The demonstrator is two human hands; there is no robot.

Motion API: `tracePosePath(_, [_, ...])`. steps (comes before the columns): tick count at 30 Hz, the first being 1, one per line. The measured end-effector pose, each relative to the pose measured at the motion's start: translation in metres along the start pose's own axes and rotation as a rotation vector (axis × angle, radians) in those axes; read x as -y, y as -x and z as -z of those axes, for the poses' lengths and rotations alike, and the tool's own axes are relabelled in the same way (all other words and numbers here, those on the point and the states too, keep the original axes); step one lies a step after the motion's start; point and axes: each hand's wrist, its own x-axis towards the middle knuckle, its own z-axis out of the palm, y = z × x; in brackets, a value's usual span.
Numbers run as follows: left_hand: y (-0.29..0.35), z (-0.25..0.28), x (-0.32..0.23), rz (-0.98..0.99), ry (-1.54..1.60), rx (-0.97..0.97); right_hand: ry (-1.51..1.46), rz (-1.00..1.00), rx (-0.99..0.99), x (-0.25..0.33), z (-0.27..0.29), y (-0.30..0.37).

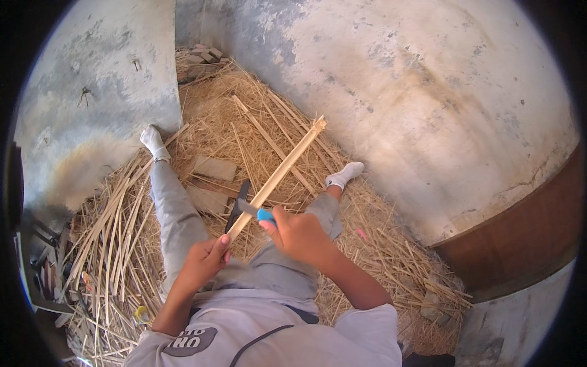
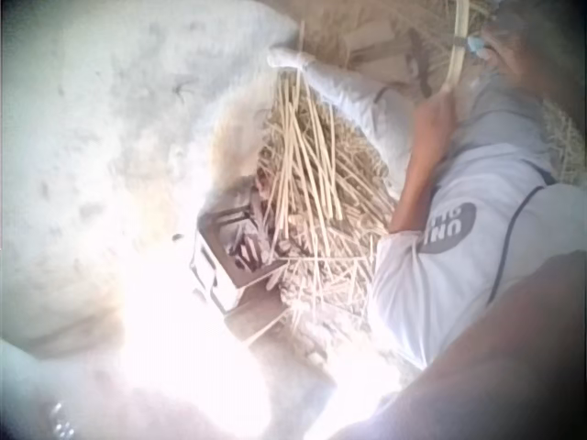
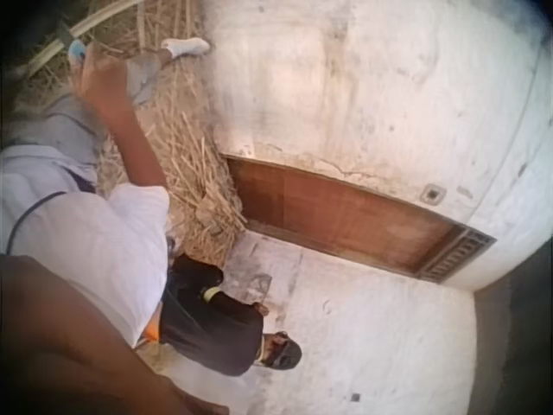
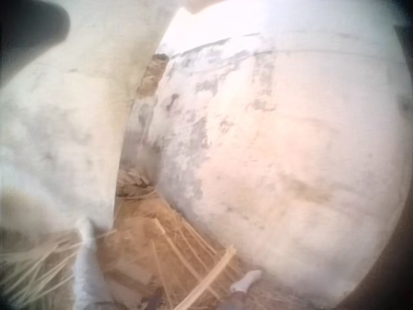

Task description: The person sits on a straw-covered floor and uses a knife to split long bamboo sticks into thinner strips. They hold the bamboo with one hand and use the knife to shave and separate the material, occasionally adjusting their grip and the position of the stick.

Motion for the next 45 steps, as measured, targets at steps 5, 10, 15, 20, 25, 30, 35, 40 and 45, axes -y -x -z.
tracePosePath(5, [-0.001,-0.003,0.003,-0.038,-0.072,-0.046,0.016,0.058,-0.017,0.004,-0.006,0.000])
tracePosePath(10, [-0.009,-0.002,0.002,-0.080,-0.084,-0.098,0.138,0.060,-0.094,-0.005,-0.007,-0.016])
tracePosePath(15, [-0.008,0.001,0.000,-0.092,-0.127,-0.152,0.213,0.034,-0.097,-0.012,-0.001,-0.027])
tracePosePath(20, [-0.002,-0.001,0.006,-0.105,-0.153,-0.152,0.160,-0.275,-0.120,-0.057,0.000,-0.039])
tracePosePath(25, [-0.004,0.001,0.015,-0.035,-0.056,-0.100,0.094,-0.176,-0.173,-0.044,-0.004,-0.030])
tracePosePath(30, [-0.001,0.002,0.007,0.037,0.033,-0.007,0.098,0.078,-0.182,-0.013,-0.002,-0.019])
tracePosePath(35, [0.000,0.000,0.005,0.009,0.051,0.007,0.095,-0.036,-0.147,-0.021,-0.004,-0.014])
tracePosePath(40, [0.001,-0.001,0.003,0.020,-0.080,0.021,0.194,-0.165,-0.196,-0.058,0.019,-0.032])
tracePosePath(45, [0.010,-0.008,0.000,0.025,-0.143,0.064,0.426,-0.233,-0.408,-0.115,0.049,-0.038])
